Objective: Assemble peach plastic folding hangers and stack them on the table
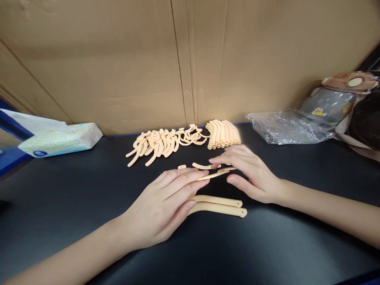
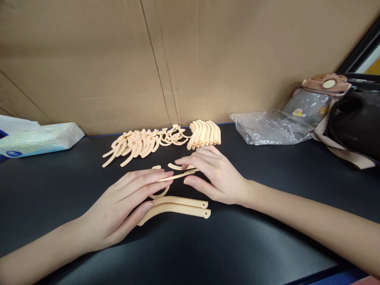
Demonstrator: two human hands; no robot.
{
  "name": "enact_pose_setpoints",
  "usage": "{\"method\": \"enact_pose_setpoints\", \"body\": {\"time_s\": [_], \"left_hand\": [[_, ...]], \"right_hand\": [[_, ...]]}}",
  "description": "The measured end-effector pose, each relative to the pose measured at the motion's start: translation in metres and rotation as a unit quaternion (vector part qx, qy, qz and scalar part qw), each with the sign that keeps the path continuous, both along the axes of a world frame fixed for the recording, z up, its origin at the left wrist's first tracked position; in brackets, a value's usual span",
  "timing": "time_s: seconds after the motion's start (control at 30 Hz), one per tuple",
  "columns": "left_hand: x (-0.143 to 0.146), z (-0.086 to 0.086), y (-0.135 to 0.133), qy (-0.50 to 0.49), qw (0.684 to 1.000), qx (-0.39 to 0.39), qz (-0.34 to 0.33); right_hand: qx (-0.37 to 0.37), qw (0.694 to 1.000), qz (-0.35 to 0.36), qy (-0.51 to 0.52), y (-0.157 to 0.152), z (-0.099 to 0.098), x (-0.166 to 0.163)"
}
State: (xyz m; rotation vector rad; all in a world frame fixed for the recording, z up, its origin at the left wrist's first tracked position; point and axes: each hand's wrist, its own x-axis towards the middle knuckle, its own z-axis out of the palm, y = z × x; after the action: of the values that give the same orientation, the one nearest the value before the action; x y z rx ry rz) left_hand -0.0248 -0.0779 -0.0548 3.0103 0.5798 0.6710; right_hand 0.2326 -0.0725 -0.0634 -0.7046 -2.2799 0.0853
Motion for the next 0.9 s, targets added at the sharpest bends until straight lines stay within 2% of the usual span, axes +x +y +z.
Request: {"method": "enact_pose_setpoints", "body": {"time_s": [0.13, 0.3, 0.53, 0.7, 0.9], "left_hand": [[0.0, 0.0, 0.001, -0.001, 1.0, 0.009, 0.002], [0.001, -0.004, 0.003, -0.004, 1.0, 0.026, 0.011], [0.001, -0.003, 0.004, -0.002, 0.999, -0.016, 0.043], [0.002, -0.003, 0.006, 0.012, 0.998, -0.035, 0.052], [0.002, -0.003, 0.007, 0.032, 0.995, -0.068, 0.059]], "right_hand": [[-0.061, 0.998, 0.03, -0.001, 0.003, -0.001, 0.001], [-0.053, 0.998, 0.014, -0.043, 0.003, -0.002, -0.001], [-0.037, 0.997, -0.048, -0.055, 0.005, -0.005, -0.001], [-0.066, 0.996, -0.042, -0.042, 0.007, -0.003, 0.001], [-0.045, 0.994, -0.059, -0.085, 0.011, -0.006, 0.002]]}}
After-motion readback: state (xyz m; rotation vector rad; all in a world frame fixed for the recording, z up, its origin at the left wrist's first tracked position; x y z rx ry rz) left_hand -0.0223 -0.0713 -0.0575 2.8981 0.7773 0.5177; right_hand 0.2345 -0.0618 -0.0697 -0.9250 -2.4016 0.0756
